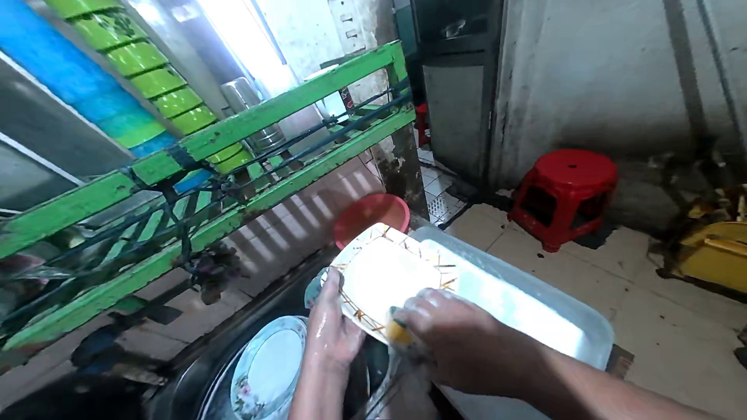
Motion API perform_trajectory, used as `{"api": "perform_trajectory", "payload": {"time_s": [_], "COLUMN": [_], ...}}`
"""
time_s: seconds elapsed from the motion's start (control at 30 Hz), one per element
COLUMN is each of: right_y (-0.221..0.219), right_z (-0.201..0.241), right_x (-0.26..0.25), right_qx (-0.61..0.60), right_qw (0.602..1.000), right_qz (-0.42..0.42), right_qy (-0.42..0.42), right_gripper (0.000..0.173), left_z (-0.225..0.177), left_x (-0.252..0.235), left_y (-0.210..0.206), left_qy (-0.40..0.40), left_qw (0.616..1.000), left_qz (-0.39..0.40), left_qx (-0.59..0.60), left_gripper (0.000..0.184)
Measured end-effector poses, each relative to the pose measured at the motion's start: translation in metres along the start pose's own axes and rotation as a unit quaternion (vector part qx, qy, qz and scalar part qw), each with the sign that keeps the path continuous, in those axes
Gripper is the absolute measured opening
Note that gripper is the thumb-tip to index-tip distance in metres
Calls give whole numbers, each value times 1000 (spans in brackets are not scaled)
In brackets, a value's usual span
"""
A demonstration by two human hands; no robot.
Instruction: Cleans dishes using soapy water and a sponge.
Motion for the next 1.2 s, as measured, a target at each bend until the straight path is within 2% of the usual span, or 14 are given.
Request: {"api": "perform_trajectory", "payload": {"time_s": [0.07,0.13,0.2,0.27,0.37,0.53,0.6,0.67,0.8,0.9,1.0,1.03,1.1,1.2], "right_y": [33,67,91,100,99,104,96,72,28,42,42,43,48,58], "right_z": [-7,-19,-42,-70,-113,-192,-180,-140,-71,-132,-190,-187,-149,-69], "right_x": [0,2,8,13,22,30,27,15,-5,-14,-25,-29,-36,-41], "right_qx": [-23,-102,-229,-343,-431,-346,-331,-301,-254,-364,-465,-466,-424,-322], "right_qw": [999,990,964,922,864,846,836,873,939,867,762,765,817,911], "right_qz": [30,71,49,38,44,-178,-235,-251,-173,-156,-168,-171,-162,-156], "right_qy": [-9,-74,-129,-175,-258,-365,-370,-290,-156,-302,-418,-411,-357,-205], "right_gripper": [51,45,41,43,49,46,44,42,55,49,49,50,49,40], "left_z": [0,-4,-5,4,24,57,66,73,83,85,80,75,63,57], "left_x": [2,3,-7,-18,-13,11,23,40,57,68,77,77,77,73], "left_y": [-11,-21,-20,-20,-23,-36,-46,-61,-60,-47,-46,-48,-52,-53], "left_qy": [20,-38,-126,-155,-91,-31,-8,29,27,45,87,104,130,80], "left_qw": [999,991,962,928,932,955,947,952,966,947,923,909,897,940], "left_qz": [44,121,181,222,275,203,192,194,143,150,144,159,193,158], "left_qx": [5,-37,-163,-257,-220,-214,-259,-237,-215,-280,-347,-372,-376,-293], "left_gripper": [52,58,93,102,83,46,36,37,19,58,70,69,54,35]}}
Point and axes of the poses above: each hand's wrist, its own x-axis away from the middle knuckle, its own y-axis out of the back of the hand, z = x × y, the point moved 7 cm from there along -x, towards the middle knuckle, and after that the axes turned 11 degrees about -y, right-handed, at the moved point
